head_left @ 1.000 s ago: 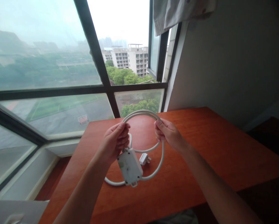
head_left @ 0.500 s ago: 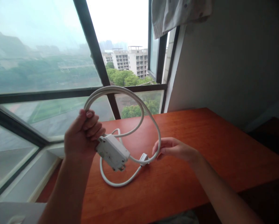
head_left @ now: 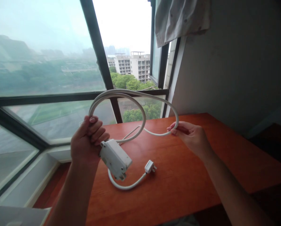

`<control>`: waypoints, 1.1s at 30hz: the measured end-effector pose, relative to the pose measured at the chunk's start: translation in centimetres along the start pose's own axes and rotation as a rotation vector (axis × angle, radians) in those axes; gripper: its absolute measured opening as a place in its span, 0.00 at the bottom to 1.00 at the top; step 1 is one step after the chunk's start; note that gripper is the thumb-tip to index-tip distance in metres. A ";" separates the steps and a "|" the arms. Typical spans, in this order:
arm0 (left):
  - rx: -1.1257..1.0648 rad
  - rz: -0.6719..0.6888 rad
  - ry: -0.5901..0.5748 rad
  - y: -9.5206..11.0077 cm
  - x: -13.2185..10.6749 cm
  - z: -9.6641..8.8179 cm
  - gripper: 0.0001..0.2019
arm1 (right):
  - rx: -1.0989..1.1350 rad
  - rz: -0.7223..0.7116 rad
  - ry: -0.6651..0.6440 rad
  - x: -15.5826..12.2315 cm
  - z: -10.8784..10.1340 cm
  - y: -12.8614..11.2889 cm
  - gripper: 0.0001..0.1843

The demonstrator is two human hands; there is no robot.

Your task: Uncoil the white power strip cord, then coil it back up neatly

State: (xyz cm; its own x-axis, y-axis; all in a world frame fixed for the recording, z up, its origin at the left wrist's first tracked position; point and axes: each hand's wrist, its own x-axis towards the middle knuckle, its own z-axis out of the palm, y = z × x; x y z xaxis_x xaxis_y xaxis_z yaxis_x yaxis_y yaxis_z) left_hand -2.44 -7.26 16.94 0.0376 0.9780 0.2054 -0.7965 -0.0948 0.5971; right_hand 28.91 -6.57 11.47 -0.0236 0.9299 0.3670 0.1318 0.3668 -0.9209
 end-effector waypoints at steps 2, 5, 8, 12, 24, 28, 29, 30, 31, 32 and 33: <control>-0.013 0.003 -0.009 0.1 -0.4 0.3 0.11 | -0.190 -0.119 0.108 0.3 -0.4 -0.7 0.12; -0.026 0.006 -0.019 0.1 -1.0 0.7 0.11 | -0.502 -0.294 0.266 0.7 -0.9 -1.5 0.11; -0.033 -0.004 -0.026 0.2 -1.4 0.9 0.12 | -0.731 -0.425 0.396 1.0 -1.1 -1.8 0.11; -0.030 0.010 -0.067 0.4 -1.5 0.1 0.14 | -0.916 -0.556 0.476 1.0 -1.4 -2.0 0.12; 0.112 -0.085 -0.117 -0.5 -2.3 -1.3 0.11 | -1.167 -0.615 0.511 6.6 -4.1 -2.3 0.12; 0.218 -0.083 -0.072 -1.4 -1.9 -2.1 0.12 | -1.284 -0.619 0.434 10.0 -4.8 -3.3 0.11; 0.237 -0.074 -0.056 -1.7 -1.6 -2.4 0.12 | -1.314 -0.629 0.417 10.6 -4.9 -3.6 0.11; 0.253 -0.063 -0.038 -1.9 -1.4 -2.7 0.12 | -1.341 -0.641 0.402 11.1 -5.0 -4.0 0.11; 0.268 -0.053 -0.019 -2.2 -1.2 -3.0 0.12 | -1.365 -0.653 0.390 11.5 -5.0 -4.4 0.10; 0.280 -0.044 0.000 -2.4 -1.0 -3.3 0.12 | -1.385 -0.663 0.380 11.9 -5.0 -4.8 0.10; 0.290 -0.033 0.018 -2.5 -0.8 -3.5 0.11 | -1.400 -0.671 0.371 12.2 -5.1 -5.2 0.10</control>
State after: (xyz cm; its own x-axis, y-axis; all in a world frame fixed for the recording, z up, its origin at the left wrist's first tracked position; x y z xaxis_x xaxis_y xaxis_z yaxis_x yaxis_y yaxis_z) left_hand -2.56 -7.12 12.56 0.0477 0.9844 0.1695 -0.5893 -0.1093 0.8005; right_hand 32.97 2.77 21.39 -0.2457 0.4826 0.8407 0.9671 0.1812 0.1786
